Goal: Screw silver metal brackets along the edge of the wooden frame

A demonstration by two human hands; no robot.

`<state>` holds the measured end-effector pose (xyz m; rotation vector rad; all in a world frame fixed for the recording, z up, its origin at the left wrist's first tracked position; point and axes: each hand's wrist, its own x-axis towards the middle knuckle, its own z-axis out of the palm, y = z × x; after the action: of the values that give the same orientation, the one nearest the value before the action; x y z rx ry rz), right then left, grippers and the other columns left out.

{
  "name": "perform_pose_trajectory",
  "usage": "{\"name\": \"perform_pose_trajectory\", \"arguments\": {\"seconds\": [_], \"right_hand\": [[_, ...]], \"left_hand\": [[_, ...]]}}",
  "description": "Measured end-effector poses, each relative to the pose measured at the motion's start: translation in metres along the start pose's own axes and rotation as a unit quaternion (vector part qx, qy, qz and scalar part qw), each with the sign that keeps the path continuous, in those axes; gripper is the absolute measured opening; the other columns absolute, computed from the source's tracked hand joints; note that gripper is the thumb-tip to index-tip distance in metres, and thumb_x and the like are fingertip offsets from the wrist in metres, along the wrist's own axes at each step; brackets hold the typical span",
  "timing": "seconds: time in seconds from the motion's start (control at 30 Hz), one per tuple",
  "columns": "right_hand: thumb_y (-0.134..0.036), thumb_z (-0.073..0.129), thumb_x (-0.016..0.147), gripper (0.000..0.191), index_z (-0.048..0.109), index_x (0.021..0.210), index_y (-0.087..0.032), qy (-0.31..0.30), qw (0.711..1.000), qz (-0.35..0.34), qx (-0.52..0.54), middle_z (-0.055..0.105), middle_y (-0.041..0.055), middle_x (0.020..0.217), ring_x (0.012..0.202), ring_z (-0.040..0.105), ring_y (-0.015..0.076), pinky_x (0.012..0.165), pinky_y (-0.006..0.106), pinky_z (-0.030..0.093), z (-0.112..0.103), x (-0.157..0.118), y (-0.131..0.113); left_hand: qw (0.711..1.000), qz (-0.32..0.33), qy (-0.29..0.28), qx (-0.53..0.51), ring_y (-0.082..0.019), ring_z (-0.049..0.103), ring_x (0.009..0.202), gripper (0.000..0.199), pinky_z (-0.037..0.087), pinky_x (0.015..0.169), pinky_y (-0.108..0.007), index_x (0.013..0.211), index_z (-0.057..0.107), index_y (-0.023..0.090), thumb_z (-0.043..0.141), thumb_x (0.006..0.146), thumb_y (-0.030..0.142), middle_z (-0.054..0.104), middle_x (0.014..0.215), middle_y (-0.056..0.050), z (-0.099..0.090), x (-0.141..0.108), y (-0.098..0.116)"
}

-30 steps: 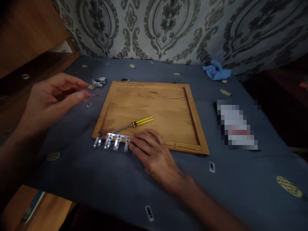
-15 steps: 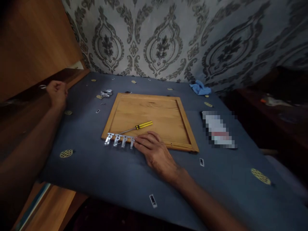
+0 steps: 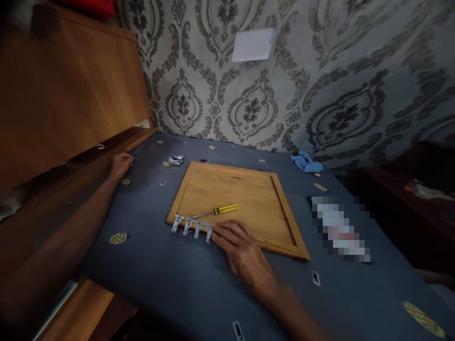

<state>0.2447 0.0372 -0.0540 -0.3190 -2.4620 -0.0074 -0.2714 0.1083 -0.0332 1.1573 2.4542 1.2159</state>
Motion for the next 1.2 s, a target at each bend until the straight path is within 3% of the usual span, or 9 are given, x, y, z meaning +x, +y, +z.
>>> {"name": "perform_pose_trajectory", "arguments": {"seconds": [0.2,0.53,0.77,0.97,1.2], "right_hand": [[-0.004,0.054,0.099,0.047,0.078,0.133,-0.025,-0.009,1.000,0.009,0.003,0.085,0.0122,0.123,0.112,0.079,0.0249,0.096,0.049,0.067,-0.003,0.002,-0.004],[-0.002,0.053,0.096,0.050,0.079,0.131,-0.026,0.001,1.000,0.006,-0.009,0.086,0.0102,0.120,0.110,0.080,0.0247,0.096,0.048,0.067,0.004,-0.003,-0.001],[-0.001,0.055,0.097,0.053,0.075,0.139,-0.026,-0.009,1.000,0.017,-0.011,0.084,0.0108,0.126,0.113,0.079,0.0248,0.098,0.048,0.068,0.000,-0.001,-0.009],[-0.001,0.050,0.101,0.049,0.077,0.136,-0.023,-0.003,1.000,0.016,-0.026,0.085,0.0120,0.122,0.110,0.080,0.0251,0.094,0.046,0.070,-0.003,0.004,-0.012],[-0.001,0.051,0.101,0.048,0.078,0.134,-0.024,-0.011,0.999,0.026,-0.025,0.084,0.0113,0.124,0.114,0.079,0.0237,0.099,0.045,0.067,-0.004,0.002,-0.013]], "left_hand": [[0.996,0.020,-0.018,0.083,-0.028,0.072,0.118,0.039,0.065,0.100,-0.050,0.139,0.066,0.017,0.072,0.107,0.038,0.069,0.139,-0.012,0.002,-0.001,-0.003],[0.973,0.089,-0.038,0.209,-0.028,0.072,0.119,0.037,0.064,0.100,-0.049,0.138,0.067,0.018,0.072,0.107,0.038,0.069,0.138,-0.012,0.004,-0.015,0.004],[0.954,0.105,-0.034,0.279,-0.028,0.072,0.119,0.038,0.064,0.100,-0.049,0.138,0.067,0.018,0.072,0.107,0.038,0.069,0.139,-0.012,0.004,-0.027,0.010],[0.946,0.116,-0.033,0.301,-0.028,0.072,0.119,0.038,0.064,0.100,-0.050,0.139,0.066,0.017,0.072,0.107,0.038,0.069,0.139,-0.012,0.003,-0.035,0.018],[0.949,0.132,-0.035,0.285,-0.028,0.072,0.119,0.039,0.064,0.100,-0.050,0.139,0.066,0.017,0.072,0.107,0.038,0.069,0.139,-0.012,0.001,-0.035,0.018]]}}
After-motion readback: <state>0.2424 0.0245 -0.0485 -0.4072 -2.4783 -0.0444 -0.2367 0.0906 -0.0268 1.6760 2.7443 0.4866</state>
